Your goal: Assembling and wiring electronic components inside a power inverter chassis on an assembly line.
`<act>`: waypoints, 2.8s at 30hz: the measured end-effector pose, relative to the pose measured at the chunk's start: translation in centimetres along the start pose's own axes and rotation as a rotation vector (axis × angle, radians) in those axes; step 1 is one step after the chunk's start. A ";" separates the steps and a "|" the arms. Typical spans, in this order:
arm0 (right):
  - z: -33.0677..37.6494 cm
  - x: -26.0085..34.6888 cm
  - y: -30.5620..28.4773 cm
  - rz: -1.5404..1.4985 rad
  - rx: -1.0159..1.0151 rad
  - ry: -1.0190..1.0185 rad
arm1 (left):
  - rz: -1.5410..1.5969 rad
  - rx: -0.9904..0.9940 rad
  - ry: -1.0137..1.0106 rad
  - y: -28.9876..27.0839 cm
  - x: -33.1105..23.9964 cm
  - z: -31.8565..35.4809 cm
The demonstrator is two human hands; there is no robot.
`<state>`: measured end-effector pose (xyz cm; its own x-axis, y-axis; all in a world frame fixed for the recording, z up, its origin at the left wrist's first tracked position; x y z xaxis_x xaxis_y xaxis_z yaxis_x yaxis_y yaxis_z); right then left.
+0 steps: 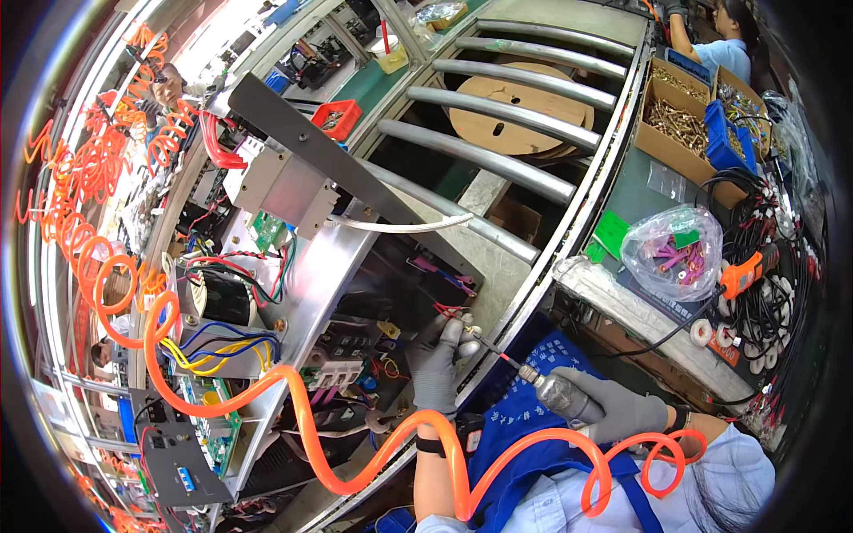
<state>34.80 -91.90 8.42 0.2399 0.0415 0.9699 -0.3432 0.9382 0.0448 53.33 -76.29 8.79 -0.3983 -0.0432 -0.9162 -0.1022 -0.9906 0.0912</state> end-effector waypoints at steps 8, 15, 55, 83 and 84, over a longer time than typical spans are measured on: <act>-0.2 0.2 -0.1 -0.021 -0.012 0.001 | -0.149 -0.097 -0.018 -1.7 0.3 -0.2; -0.8 0.1 0.3 -0.048 0.017 -0.028 | 0.014 -0.068 -0.104 -2.4 1.1 0.0; -3.1 0.7 -2.0 -0.214 -0.066 -0.017 | -0.303 0.127 0.149 0.3 2.1 -5.2; -5.4 -0.7 3.5 -0.283 0.150 -0.166 | -0.143 -0.287 0.273 -6.3 -2.2 2.7; -5.2 -0.1 3.9 -0.373 0.172 -0.106 | -0.067 -0.316 0.292 -7.0 -2.5 3.2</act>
<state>38.20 -86.46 7.24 0.2851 -0.3340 0.8984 -0.3992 0.8108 0.4281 52.07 -68.87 11.68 -0.1211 0.0324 -0.9921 0.1832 -0.9816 -0.0544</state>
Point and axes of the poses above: each hand's wrist, its own z-axis away from the middle knuckle, its own y-axis out of the palm, x = y × z, the point moved 10 cm from there along -z, towards the middle knuckle, and after that the axes turned 7 degrees about -y, right-handed, at the moved point
